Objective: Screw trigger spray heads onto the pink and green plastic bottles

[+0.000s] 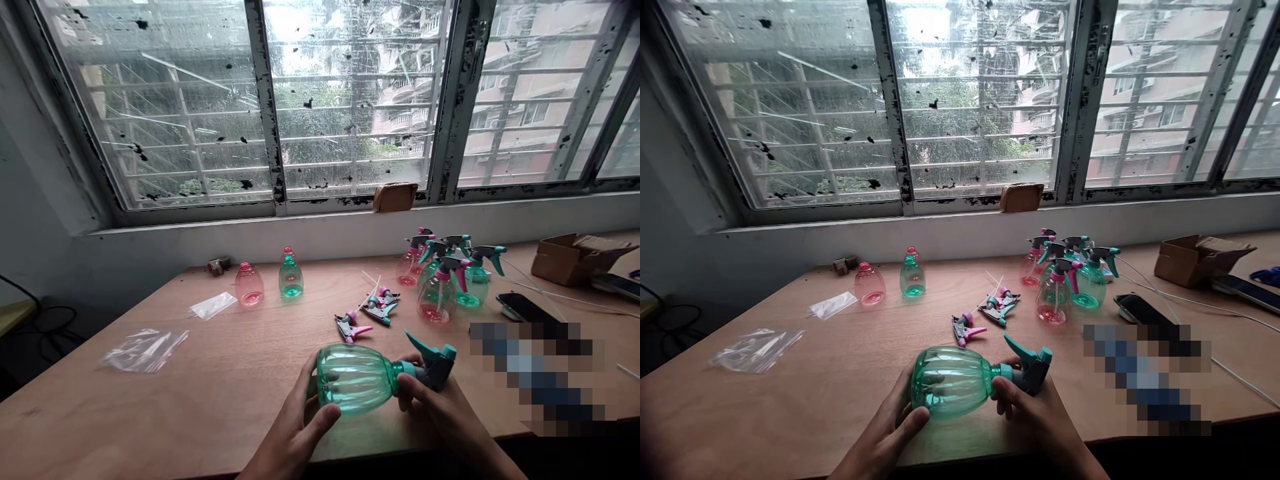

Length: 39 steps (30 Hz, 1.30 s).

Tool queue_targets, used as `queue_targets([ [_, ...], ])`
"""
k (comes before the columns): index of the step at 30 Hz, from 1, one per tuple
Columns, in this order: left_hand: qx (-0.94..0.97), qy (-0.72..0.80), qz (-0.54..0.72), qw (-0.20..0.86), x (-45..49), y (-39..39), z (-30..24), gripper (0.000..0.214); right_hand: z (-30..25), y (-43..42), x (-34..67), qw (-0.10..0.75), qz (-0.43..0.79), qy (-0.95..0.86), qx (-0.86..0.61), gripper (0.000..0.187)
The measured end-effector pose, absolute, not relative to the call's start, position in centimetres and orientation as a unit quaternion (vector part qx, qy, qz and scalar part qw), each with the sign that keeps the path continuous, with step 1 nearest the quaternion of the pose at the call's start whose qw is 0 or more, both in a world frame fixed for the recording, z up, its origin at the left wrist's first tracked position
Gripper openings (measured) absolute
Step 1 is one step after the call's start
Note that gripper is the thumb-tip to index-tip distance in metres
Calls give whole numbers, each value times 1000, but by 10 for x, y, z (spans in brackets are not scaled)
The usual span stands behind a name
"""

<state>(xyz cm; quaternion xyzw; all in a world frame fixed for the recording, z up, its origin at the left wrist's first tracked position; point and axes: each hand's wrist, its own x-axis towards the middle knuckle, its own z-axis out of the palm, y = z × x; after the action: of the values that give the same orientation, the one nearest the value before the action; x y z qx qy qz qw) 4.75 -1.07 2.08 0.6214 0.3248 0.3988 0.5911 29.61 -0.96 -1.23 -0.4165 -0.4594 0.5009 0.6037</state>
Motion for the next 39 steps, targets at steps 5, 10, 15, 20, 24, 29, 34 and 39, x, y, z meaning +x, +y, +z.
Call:
queue_targets([
  [5,647,335,387,565,47,-10,18,85,-9,-10,295,607,500,-454,-419,43],
  [10,668,337,408,523,45,-10,6,93,-6,-11,294,606,502,-462,-409,40],
  [15,661,338,385,549,44,-9,7,84,-6,-12,295,600,507,-465,-409,40],
  [20,674,343,412,509,46,-6,5,80,-7,-12,295,597,507,-466,-412,41],
  [24,681,346,417,492,45,-5,-1,82,-9,-11,296,599,506,-466,-410,40],
  [29,654,357,405,530,46,-9,7,89,-9,-11,296,600,503,-465,-413,39],
  [34,636,348,411,553,48,-11,16,73,-9,-11,296,603,513,-456,-406,41],
  [39,661,365,401,519,46,-9,10,85,-8,-11,295,603,512,-456,-408,41],
])
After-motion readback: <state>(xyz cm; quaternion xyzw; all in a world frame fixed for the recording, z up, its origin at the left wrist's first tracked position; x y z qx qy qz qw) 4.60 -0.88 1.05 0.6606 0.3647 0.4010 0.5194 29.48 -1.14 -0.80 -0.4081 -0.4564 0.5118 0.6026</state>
